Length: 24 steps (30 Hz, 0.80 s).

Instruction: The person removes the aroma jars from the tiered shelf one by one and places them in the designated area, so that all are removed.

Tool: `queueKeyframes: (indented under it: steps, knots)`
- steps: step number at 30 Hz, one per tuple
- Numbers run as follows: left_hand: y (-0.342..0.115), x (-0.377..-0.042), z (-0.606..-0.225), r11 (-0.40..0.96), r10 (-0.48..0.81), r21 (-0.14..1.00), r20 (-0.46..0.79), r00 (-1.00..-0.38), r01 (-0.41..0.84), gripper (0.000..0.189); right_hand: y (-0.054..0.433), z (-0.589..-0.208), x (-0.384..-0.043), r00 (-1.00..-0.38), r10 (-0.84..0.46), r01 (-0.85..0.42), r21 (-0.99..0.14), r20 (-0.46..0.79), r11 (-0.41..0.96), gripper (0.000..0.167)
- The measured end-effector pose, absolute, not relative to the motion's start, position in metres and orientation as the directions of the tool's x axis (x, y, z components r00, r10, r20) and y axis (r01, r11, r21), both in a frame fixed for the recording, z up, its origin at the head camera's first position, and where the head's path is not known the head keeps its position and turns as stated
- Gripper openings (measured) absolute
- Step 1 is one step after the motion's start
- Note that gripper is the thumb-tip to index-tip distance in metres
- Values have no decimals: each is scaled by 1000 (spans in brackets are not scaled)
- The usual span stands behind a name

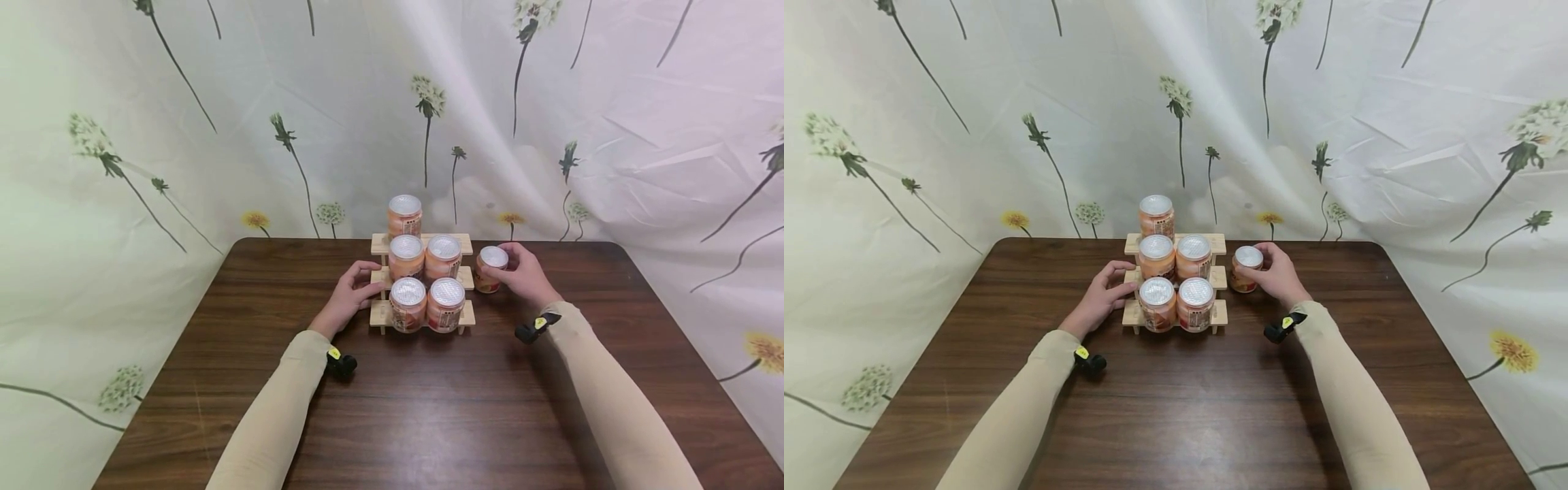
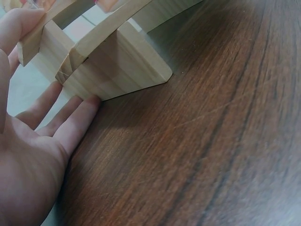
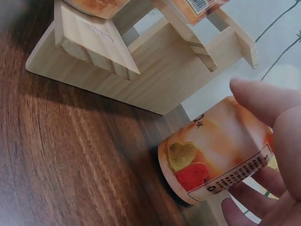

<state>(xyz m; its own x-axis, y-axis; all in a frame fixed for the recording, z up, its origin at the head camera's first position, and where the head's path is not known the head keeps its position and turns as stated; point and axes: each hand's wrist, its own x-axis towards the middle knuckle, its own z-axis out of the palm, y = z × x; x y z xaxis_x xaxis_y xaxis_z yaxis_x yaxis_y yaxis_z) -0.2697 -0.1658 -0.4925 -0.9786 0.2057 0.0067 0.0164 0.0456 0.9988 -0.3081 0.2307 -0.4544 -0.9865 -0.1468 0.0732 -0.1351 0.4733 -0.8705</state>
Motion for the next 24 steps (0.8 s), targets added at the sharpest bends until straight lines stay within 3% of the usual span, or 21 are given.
queueKeyframes:
  steps: [13, 24]
  knots:
    - [-164, -271, -491, 56, 202, 998, 4, -979, 15, 41, 218, -404, -308, -954, -101, -295, -835, 281, 464, 70]
    - [-164, -270, -493, 38, 202, 999, 18, -979, 26, 40, 169, -352, -313, -920, -274, -379, -810, 279, 447, 70]
